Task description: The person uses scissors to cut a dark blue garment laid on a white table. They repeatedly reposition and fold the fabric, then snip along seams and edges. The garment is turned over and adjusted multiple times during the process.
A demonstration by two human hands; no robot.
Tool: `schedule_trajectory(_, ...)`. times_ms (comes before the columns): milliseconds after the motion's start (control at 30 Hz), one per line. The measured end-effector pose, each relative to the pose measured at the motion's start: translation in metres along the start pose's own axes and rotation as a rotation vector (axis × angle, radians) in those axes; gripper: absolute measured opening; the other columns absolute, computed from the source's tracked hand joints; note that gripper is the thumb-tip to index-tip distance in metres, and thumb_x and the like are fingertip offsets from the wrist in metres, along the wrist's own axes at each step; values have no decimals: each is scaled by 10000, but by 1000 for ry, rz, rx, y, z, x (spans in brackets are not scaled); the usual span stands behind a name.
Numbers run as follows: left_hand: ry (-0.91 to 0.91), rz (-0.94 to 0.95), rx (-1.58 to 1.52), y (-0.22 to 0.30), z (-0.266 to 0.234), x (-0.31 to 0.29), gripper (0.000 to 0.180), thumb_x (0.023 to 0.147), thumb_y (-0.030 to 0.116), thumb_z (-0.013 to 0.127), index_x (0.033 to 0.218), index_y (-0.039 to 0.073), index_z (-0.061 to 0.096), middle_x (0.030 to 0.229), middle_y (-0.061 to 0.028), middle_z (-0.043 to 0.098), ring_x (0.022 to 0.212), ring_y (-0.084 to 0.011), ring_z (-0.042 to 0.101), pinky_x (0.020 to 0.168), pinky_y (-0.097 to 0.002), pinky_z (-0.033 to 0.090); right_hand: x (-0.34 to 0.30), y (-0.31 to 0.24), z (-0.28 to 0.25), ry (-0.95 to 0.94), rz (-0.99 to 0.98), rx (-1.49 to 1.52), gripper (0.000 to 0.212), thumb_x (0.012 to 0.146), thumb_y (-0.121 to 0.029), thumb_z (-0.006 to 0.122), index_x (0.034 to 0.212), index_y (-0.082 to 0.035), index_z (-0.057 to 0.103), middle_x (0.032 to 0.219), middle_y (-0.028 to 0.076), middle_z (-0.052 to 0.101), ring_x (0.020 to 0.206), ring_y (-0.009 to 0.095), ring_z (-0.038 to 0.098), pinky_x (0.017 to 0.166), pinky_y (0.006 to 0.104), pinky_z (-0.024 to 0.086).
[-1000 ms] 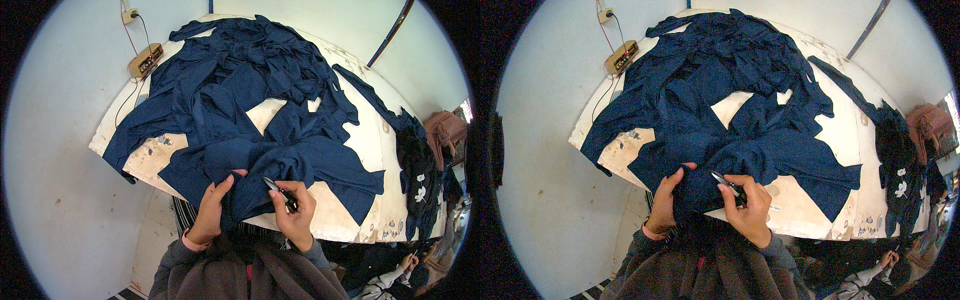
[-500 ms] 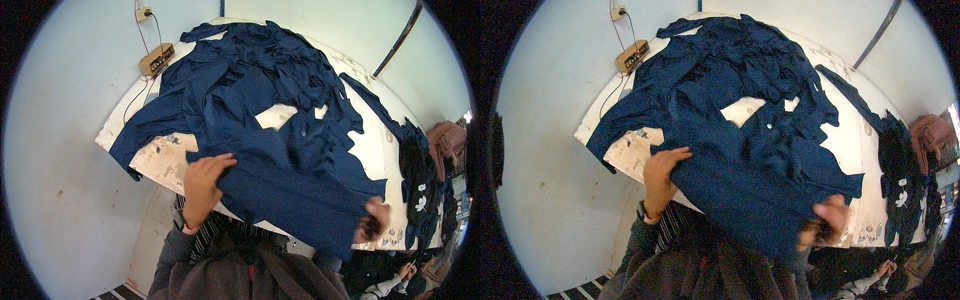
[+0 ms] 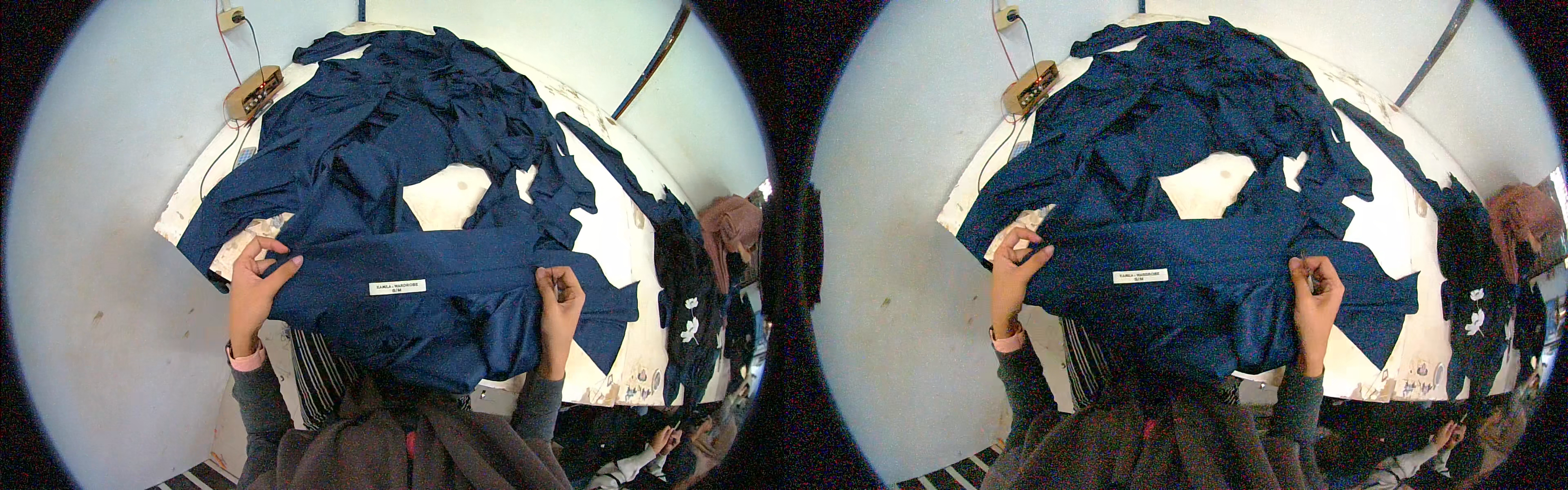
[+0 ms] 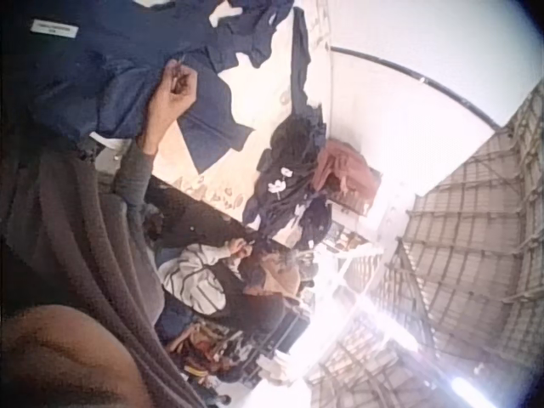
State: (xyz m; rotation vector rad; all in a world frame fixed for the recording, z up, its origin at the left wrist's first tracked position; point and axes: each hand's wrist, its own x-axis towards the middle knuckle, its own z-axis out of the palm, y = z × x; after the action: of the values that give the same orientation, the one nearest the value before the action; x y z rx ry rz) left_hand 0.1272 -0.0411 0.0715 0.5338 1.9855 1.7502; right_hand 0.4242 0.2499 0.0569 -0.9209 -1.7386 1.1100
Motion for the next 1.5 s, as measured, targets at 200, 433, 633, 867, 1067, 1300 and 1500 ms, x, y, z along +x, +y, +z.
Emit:
schedule_trajectory(200,2,26,-52,-18,-4,2,228,907,6,737,1082,41,595,749,-88,745,653,-94,674,582,-202,474,-3,10,0,-7,56,-1,174,964,-86,718,840,-51,601,782,-68,536,733,16,447,666,190,334)
schedule_trajectory(433,6,-4,-37,-15,-2,2,227,910,6,736,1093,42,606,759,-76,743,638,-76,647,571,-198,457,-1,14,3,9,22,-28,193,966,-85,716,835,-53,578,782,-70,534,742,19,452,670,194,335)
schedule_trajectory(633,-45,68,264,-20,-2,-7,340,888,119,784,1185,54,632,816,-88,753,771,-122,684,691,-269,500,-7,3,0,-13,-47,-473,108,878,-55,743,927,-34,650,779,29,583,748,128,568,667,275,433)
schedule_trajectory(867,156,658,840,-2,22,-27,341,863,219,776,1168,79,716,1136,-120,692,1050,-326,668,881,-387,513,-37,-51,12,-140,-201,-398,315,749,67,636,1038,-33,712,920,128,689,864,239,699,768,331,524)
schedule_trajectory(1067,-150,587,691,-5,36,-34,283,861,262,769,1048,49,759,1087,-88,690,958,-308,674,806,-389,512,-62,-54,51,-531,-214,-323,295,733,25,666,1008,-63,726,948,126,731,810,302,715,721,353,539)
schedule_trajectory(1300,-75,403,731,-20,31,-42,145,925,207,703,906,65,722,922,-86,747,872,-315,698,767,-403,532,-74,-60,72,-590,-132,-236,223,808,-46,781,1017,-23,709,876,104,726,779,176,694,693,284,523)
schedule_trajectory(1500,14,315,650,-27,35,-40,121,960,175,673,963,58,706,946,-106,746,865,-320,708,762,-402,538,-75,-83,102,-669,-253,-298,266,872,-273,790,992,-90,640,793,120,721,664,290,724,587,371,549)
